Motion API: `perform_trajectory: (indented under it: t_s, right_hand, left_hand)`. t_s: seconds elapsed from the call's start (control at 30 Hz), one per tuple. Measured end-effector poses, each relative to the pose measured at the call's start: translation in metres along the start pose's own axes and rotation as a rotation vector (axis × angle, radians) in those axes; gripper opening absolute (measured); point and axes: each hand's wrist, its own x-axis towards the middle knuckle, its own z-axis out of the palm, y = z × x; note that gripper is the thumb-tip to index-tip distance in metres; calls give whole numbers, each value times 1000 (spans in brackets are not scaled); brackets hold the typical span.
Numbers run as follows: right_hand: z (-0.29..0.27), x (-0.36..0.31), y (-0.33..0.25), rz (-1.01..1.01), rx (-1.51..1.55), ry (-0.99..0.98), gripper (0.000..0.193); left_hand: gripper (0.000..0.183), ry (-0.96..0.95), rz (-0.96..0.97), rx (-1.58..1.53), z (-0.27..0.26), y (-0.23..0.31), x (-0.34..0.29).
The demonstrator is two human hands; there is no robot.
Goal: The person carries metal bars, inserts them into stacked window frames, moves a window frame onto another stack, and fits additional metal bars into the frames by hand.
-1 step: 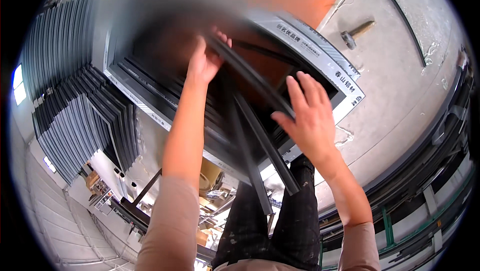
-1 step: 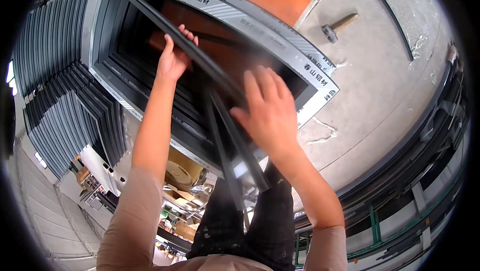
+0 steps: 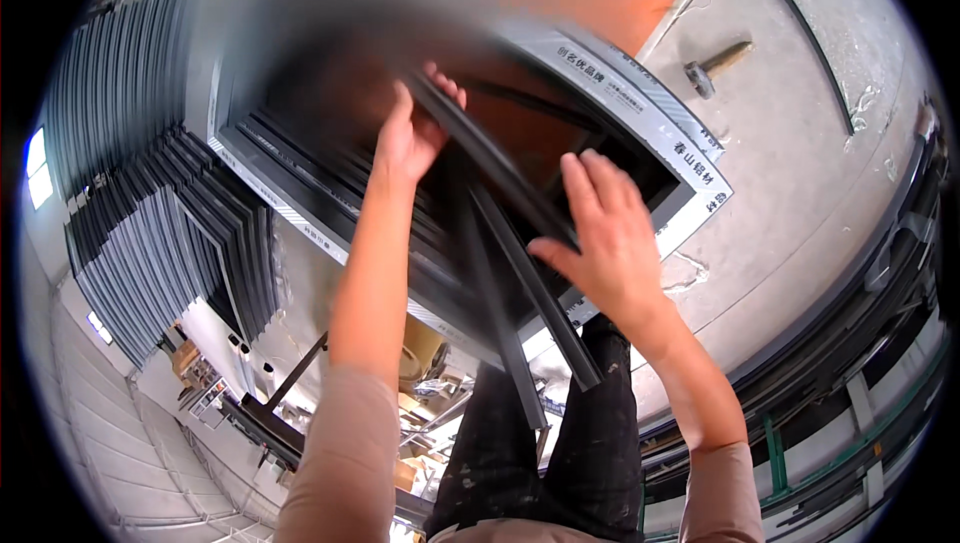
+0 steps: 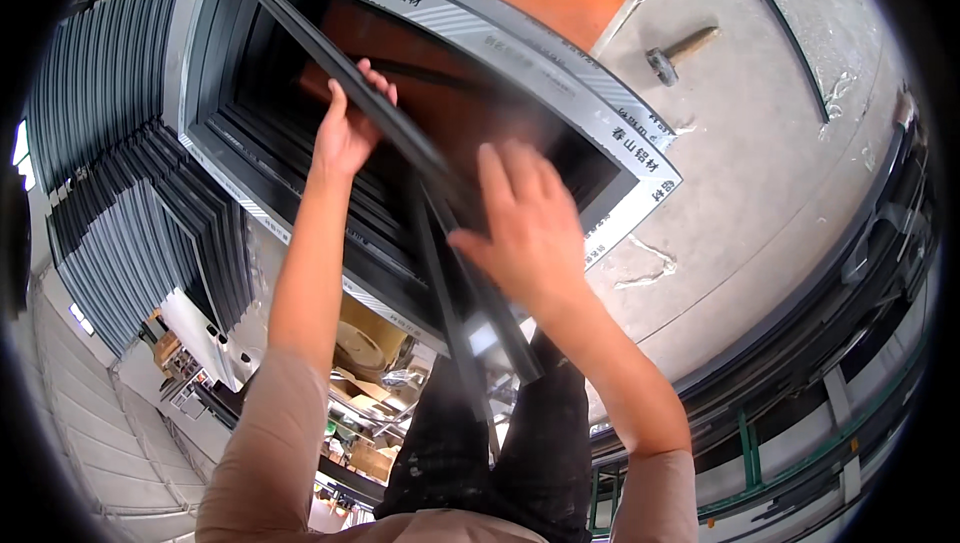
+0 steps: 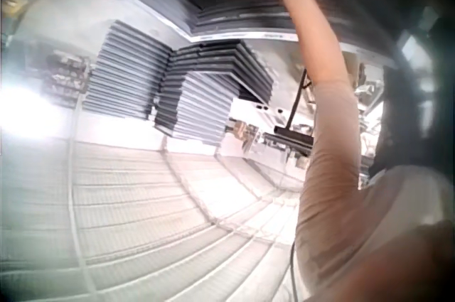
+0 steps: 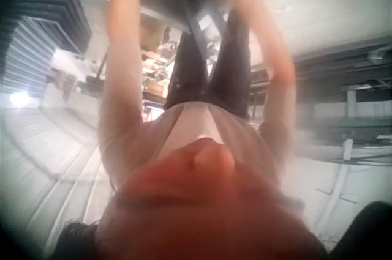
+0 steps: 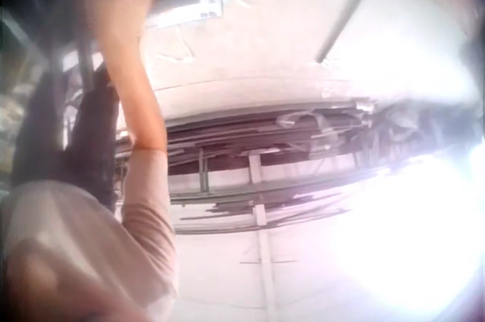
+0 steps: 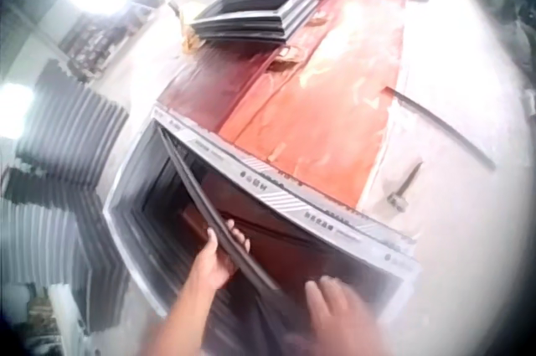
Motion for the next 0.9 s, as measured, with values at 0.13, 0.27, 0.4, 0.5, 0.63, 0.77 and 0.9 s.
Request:
perform_trajectory:
  t_s: [0.13, 0.27, 0.4, 0.5, 0.63, 0.77, 0.9]
  right_hand:
    - [33, -41, -5, 363, 481, -635, 78]
    - [30, -75, 2, 305, 206, -366, 69]
    - [34, -97, 11, 347, 63, -462, 62]
    - [44, -95, 20, 241, -212, -467, 55]
    - [62, -87, 11, 169, -243, -443, 43]
    - [64, -79, -3, 154, -233, -506, 44]
    - [76, -79, -25, 30, -39, -295, 31]
  left_hand:
    - [42, 150, -117, 132, 44, -43, -85]
    - [31, 576, -281, 707, -28, -77, -167]
    - [35, 640, -418, 1452, -106, -143, -260]
    - [51, 700, -378, 1675, -61, -170, -261]
    - [62, 699, -529, 1657, -62, -172, -249]
    - [62, 716, -397, 1516, -73, -168, -243]
    - [58, 847, -440, 1103, -71, -170, -241]
